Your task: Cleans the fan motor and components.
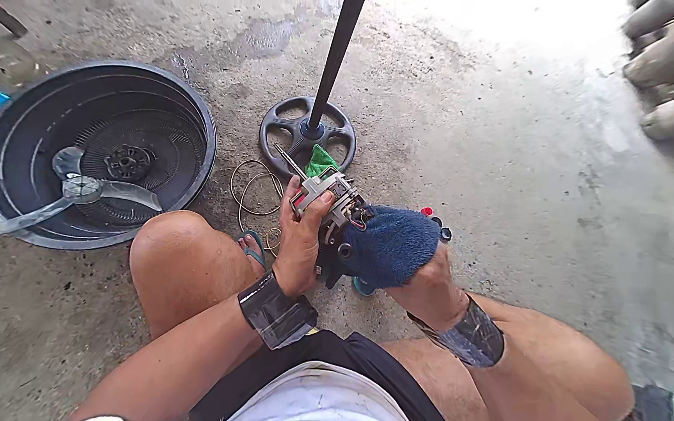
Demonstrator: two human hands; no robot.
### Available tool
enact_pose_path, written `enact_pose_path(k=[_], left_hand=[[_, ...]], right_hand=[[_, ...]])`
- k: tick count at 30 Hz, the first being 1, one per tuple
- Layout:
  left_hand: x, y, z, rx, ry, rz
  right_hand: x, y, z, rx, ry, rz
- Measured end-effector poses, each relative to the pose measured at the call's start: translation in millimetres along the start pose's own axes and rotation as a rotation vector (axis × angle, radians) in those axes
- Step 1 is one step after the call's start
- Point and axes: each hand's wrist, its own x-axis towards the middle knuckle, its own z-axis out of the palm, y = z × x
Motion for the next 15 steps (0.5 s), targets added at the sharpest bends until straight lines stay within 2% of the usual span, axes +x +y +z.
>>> enact_pose_path(k=[2, 4, 7, 10, 12, 15], left_hand=[[0, 1, 0, -0.018, -0.006, -0.009], [-1, 1, 0, -0.029, 0.019, -0.042], [-5, 3, 0, -0.038, 0.014, -0.053], [-4, 4, 1, -0.038, -0.035, 0.041], [-2, 5, -1, -0.015, -0.042, 0.081], [0, 6, -1, 0.026, -0.017, 0.049]], right_hand=[[-15, 5, 13, 0.198, 0.131, 0.109], [-29, 7, 23, 0.237, 0.219, 0.16], [-34, 3, 28, 0.225, 0.181, 0.174], [-21, -6, 25, 0.084, 0.079, 0.119], [-13, -14, 19, 0.007, 0.096, 0.089], [-20, -17, 24, 0.203, 0.199, 0.122]])
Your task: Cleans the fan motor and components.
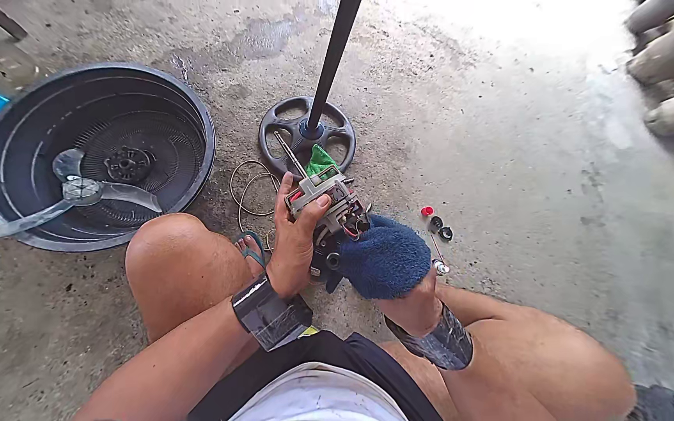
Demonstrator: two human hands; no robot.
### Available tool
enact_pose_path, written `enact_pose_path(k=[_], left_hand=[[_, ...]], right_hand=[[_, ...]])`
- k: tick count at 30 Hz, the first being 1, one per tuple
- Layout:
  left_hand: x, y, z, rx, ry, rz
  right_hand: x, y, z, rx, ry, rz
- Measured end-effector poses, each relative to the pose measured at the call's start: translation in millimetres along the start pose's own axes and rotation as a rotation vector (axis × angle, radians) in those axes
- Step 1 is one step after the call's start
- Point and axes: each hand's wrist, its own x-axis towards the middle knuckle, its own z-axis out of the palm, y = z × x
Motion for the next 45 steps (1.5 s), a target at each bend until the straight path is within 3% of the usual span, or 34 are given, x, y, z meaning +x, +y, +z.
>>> enact_pose_path(k=[3, 5, 6, 8, 9, 12, 13, 15, 19, 25, 31, 36, 40, 43, 45], left_hand=[[-3, 5, 0, -0.092, -0.063, -0.099], [-3, 12, -1, -0.202, -0.112, -0.213], [-2, 15, -1, -0.259, -0.118, -0.281], [2, 18, -5, -0.339, -0.147, -0.402], [3, 19, -6, -0.355, -0.144, -0.431], [1, 18, -3, -0.337, -0.126, -0.446], [0, 17, -2, -0.342, -0.126, -0.452], [-1, 15, -1, -0.381, -0.144, -0.464], [-1, 12, -1, -0.458, -0.178, -0.474], [-8, 5, 9, -0.494, -0.101, -0.463], [-8, 3, 11, -0.572, -0.088, -0.481], [-10, 3, 11, -0.555, -0.082, -0.454], [-10, 3, 11, -0.534, -0.071, -0.443], [-12, 3, 11, -0.512, -0.086, -0.42], [-14, 5, 11, -0.493, -0.091, -0.405]], right_hand=[[-8, 6, -3, 0.205, -0.089, 0.054], [16, -2, -10, 0.111, -0.25, 0.242], [25, -2, -13, 0.215, -0.279, 0.349], [24, -1, -17, 0.745, -0.17, 0.541], [16, -2, -17, 0.868, -0.106, 0.598], [-1, -25, -17, 0.868, 0.081, 0.869], [-5, -25, -12, 0.808, 0.118, 0.851], [-13, -21, 0, 0.534, 0.155, 0.648], [22, -21, 7, -0.058, 0.012, 0.249], [-22, -1, 21, 0.128, 0.117, 0.272], [-18, -14, 19, 0.154, 0.117, 0.349], [-2, -17, 11, 0.104, 0.052, 0.265], [-17, -4, 10, 0.216, -0.012, 0.173], [-16, -4, 17, 0.541, 0.05, 0.316], [-6, -8, 15, 0.551, 0.11, 0.335]])
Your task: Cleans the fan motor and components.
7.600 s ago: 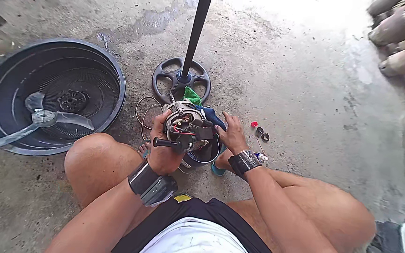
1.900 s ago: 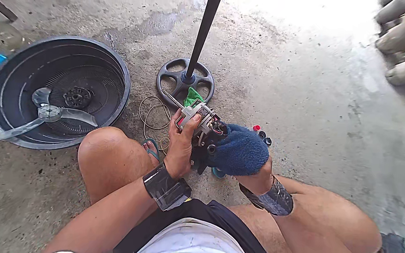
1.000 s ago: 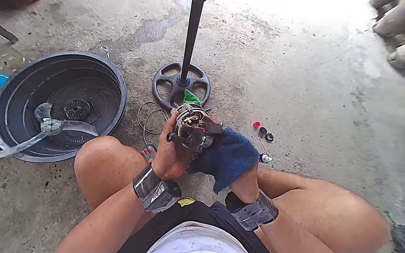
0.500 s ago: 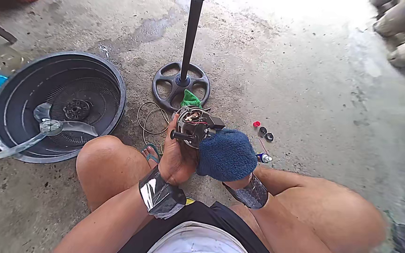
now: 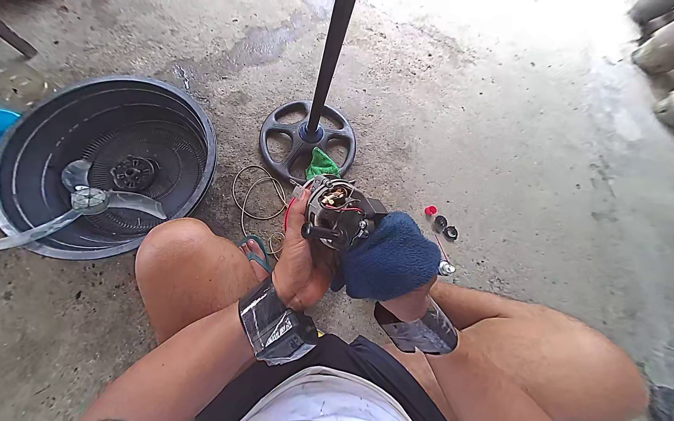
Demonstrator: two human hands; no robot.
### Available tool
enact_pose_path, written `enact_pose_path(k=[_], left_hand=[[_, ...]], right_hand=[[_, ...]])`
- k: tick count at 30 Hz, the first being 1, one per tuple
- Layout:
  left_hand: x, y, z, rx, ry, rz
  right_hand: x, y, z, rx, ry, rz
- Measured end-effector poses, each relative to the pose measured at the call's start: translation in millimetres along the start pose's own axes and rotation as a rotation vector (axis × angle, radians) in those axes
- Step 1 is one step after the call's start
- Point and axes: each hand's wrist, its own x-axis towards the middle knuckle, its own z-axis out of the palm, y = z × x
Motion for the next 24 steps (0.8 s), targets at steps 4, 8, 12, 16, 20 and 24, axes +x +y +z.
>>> enact_pose_path(k=[4, 8, 12, 16, 20, 24], left_hand=[[-3, 0, -2, 0.023, -0.057, -0.053], [-5, 0, -1, 0.094, -0.05, -0.039], [-3, 3, -2, 0.336, -0.03, 0.085], [-3, 13, -2, 0.503, -0.147, 0.051], [2, 26, -1, 0.868, -0.309, 0.057], [5, 38, -4, 1.53, -0.289, 0.186]], right_hand=[[26, -8, -8, -0.359, -0.012, 0.116], [4, 6, -7, -0.114, 0.091, 0.216], [-14, 1, -9, 0.018, -0.008, 0.362], [-9, -2, -15, 0.035, -0.071, 0.323], [19, 2, -11, 0.402, -0.018, 0.353], [14, 16, -25, 0.572, 0.064, 0.373]])
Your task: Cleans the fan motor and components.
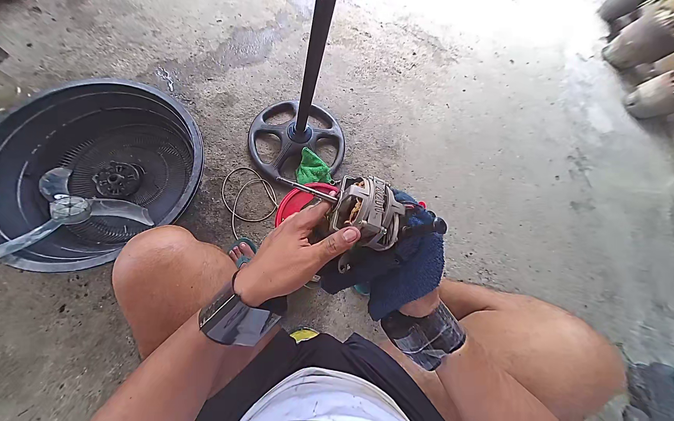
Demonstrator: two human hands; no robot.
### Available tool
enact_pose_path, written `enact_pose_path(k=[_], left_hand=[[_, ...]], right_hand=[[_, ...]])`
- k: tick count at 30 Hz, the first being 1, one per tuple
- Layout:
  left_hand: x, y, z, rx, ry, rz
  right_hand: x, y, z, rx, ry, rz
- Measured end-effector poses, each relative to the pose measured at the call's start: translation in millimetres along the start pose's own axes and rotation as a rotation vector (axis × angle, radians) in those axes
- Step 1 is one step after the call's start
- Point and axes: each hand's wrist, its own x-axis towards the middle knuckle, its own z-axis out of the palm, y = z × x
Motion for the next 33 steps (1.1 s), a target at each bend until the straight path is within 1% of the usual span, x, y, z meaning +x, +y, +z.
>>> enact_pose_path(k=[1, 3, 4, 6, 7, 10, 12, 13, 15, 16, 18, 20, 23, 26, 28, 29, 31, 33], left_hand=[[0, -1, 1, 0.12, 0.049, 0.003], [0, -2, 4, 0.265, 0.151, 0.019], [1, -4, 7, 0.287, 0.189, 0.034], [3, -9, 11, 0.233, 0.183, 0.06], [4, -11, 13, 0.156, 0.167, 0.074], [8, -9, 18, -0.203, 0.114, 0.117], [10, -7, 21, -0.4, 0.118, 0.142], [11, -8, 21, -0.464, 0.139, 0.156], [13, -14, 23, -0.579, 0.195, 0.15], [14, -17, 23, -0.645, 0.223, 0.141], [15, -19, 23, -0.798, 0.249, 0.118], [15, -16, 23, -0.92, 0.276, 0.091], [14, -13, 22, -1.048, 0.306, 0.043], [12, -11, 22, -1.108, 0.302, 0.039], [11, -10, 24, -1.1, 0.306, 0.047], [12, -11, 26, -1.077, 0.307, 0.062], [11, -14, 31, -0.993, 0.306, 0.113], [9, -16, 34, -0.877, 0.312, 0.144]], right_hand=[[-1, 0, -4, -0.062, 0.022, -0.03], [-2, 5, -10, -0.115, 0.034, -0.053], [-3, 7, -12, -0.11, 0.03, -0.043], [-3, 4, -9, -0.023, -0.015, 0.032], [-2, 1, -5, 0.015, -0.041, 0.056], [0, -8, 7, 0.071, -0.081, 0.015], [-2, -13, 10, 0.101, -0.128, 0.063], [-4, -17, 10, 0.045, -0.111, 0.075], [-4, -36, 19, -0.151, 0.04, 0.118], [0, -38, 15, -0.218, 0.037, 0.136], [5, -25, -7, -0.34, -0.066, 0.086], [6, -20, -22, -0.462, -0.045, -0.001], [5, -29, -33, -0.363, 0.021, -0.07], [9, -29, -40, -0.319, -0.003, -0.105], [14, -30, -28, -0.359, -0.006, -0.127], [20, -31, -15, -0.398, 0.011, -0.168], [30, -32, 7, -0.45, -0.019, -0.254], [34, -27, 17, -0.461, -0.042, -0.322]])
